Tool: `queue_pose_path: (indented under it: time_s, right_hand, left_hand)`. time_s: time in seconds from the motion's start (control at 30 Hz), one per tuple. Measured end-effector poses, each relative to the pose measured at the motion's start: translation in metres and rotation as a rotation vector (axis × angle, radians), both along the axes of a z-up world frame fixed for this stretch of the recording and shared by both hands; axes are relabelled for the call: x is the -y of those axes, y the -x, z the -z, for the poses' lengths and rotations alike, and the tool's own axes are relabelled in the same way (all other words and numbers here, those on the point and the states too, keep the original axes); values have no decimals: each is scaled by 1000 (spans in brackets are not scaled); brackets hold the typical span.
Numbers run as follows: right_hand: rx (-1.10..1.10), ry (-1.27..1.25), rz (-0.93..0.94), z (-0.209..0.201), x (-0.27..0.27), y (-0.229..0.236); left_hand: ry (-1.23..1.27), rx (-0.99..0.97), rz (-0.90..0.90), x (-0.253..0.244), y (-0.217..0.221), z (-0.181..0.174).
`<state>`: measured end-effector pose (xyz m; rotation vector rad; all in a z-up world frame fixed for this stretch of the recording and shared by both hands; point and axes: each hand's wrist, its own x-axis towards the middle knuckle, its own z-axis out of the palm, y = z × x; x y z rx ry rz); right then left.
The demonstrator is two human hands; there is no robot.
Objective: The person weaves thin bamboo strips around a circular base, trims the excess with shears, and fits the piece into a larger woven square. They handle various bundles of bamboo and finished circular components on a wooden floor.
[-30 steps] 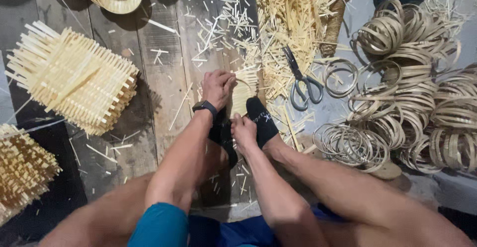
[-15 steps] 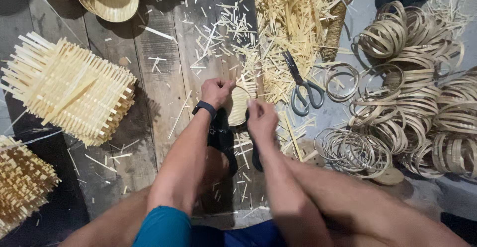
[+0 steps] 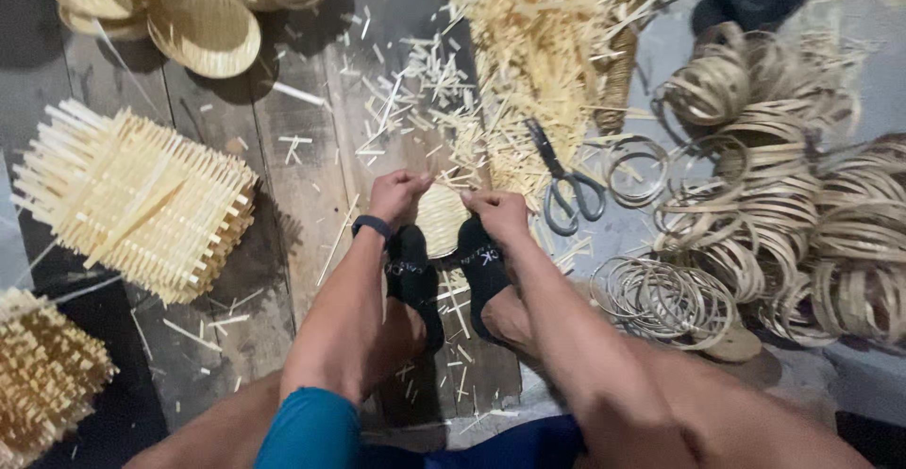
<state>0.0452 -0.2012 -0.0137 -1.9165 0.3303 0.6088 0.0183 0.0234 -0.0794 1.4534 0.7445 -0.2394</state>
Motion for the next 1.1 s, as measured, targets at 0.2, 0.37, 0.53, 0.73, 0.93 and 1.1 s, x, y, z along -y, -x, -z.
queue_pose_path:
  time_s: [0.2, 0.37, 0.53, 0.73, 0.93, 1.1]
  right_hand:
    - [247, 509, -436, -179, 122, -112]
    - [307, 997, -788, -261, 185, -114]
    - [200, 695, -756, -82, 216, -88]
    - [514, 634, -477, 62, 217, -33]
    - [177, 542, -477, 78, 211, -46]
    - [-136, 448, -498, 37, 194, -27]
  left_hand:
    - [-266, 72, 215, 1, 23, -53]
    - [-585, 371, 301, 26, 28, -136]
    - [-998, 726, 794, 47, 73, -133]
    - [-926, 539, 473, 53, 117, -123]
    - [-965, 482, 271, 86, 63, -114]
    - [-920, 671, 309, 82, 54, -127]
